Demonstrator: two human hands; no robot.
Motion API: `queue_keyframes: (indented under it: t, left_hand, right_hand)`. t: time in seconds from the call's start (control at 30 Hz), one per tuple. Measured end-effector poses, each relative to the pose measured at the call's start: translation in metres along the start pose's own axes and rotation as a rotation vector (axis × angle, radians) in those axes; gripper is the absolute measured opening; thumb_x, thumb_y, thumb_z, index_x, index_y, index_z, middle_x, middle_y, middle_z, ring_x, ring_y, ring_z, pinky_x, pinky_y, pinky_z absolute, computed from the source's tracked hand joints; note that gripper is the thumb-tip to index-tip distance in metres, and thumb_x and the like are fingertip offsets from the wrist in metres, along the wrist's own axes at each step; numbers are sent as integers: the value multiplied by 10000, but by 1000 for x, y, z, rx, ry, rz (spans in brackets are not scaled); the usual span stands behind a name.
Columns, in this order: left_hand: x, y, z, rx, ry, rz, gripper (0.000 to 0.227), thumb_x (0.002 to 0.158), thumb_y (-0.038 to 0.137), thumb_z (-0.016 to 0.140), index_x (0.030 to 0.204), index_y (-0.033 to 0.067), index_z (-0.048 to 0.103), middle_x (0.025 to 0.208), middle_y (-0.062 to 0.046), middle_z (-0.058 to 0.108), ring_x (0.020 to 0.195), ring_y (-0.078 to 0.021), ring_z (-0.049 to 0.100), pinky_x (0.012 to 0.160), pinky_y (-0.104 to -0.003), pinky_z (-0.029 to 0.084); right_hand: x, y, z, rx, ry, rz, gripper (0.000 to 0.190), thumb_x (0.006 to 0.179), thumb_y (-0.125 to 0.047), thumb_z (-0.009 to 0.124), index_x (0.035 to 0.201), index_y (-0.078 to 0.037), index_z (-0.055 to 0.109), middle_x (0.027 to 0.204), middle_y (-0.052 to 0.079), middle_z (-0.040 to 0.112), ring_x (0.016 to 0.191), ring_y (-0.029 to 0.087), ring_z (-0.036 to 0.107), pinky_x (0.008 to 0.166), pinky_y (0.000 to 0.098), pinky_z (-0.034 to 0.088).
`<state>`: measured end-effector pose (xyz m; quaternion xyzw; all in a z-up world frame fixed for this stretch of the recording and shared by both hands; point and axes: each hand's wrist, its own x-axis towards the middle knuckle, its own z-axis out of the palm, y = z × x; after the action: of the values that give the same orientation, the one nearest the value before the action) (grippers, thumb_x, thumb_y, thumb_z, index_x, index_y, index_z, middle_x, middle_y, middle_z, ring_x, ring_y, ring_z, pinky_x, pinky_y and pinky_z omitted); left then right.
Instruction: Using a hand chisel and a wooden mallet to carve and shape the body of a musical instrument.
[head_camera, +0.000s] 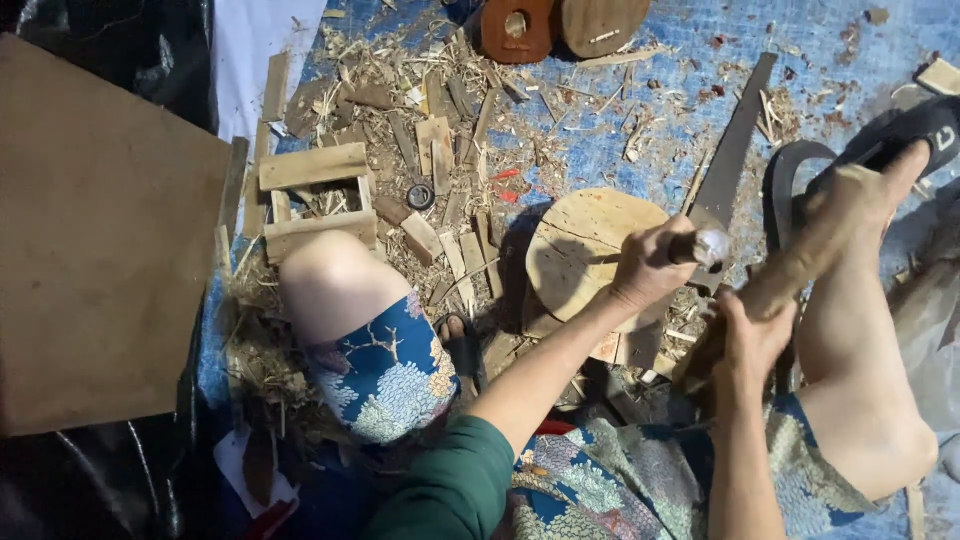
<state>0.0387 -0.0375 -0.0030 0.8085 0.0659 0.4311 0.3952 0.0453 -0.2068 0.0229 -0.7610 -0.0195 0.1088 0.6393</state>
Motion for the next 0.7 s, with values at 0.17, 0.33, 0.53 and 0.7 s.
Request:
queue_keyframes:
  t: [0.17, 0.33, 0.53, 0.7]
  left_hand:
    - [-12, 8, 10, -64, -135, -93, 227, 895, 138, 711, 908, 147, 484, 664, 25, 625, 527, -90, 578, 496, -210, 536]
    - [-20, 9, 14, -40, -109, 31, 210, 922, 94, 678, 854, 131, 483, 616, 31, 594, 461, -98, 544, 411, -230, 465]
    - [-15, 11, 8, -139, -104, -50, 188, 900, 114, 686, 858, 146, 506, 641, 34, 608, 501, -96, 569, 458, -232, 495]
    - [-16, 10, 7, -130, -113, -24, 177, 962, 194, 547, 809, 156, 468, 577, 58, 540, 445, -78, 500, 405, -247, 420]
  right_hand:
    - [-69, -53, -12, 187, -160, 148, 598, 852, -56, 643, 1307, -20, 256, 914, 159, 538, 575, 231, 544, 504, 349, 478]
    - [-98, -50, -34, -67, -84, 145, 656, 833, -40, 705, 1398, 9, 377, 1040, 213, 575, 736, 320, 600, 643, 428, 520]
    - [-106, -112, -63, 264, 178, -258, 341, 1064, -104, 711, 1305, -71, 473, 1036, 57, 627, 813, 123, 640, 740, 233, 601]
    - [-114, -124, -26, -141, -40, 82, 188, 1044, -22, 558, 908, 89, 623, 594, 186, 608, 357, 271, 553, 345, 320, 467]
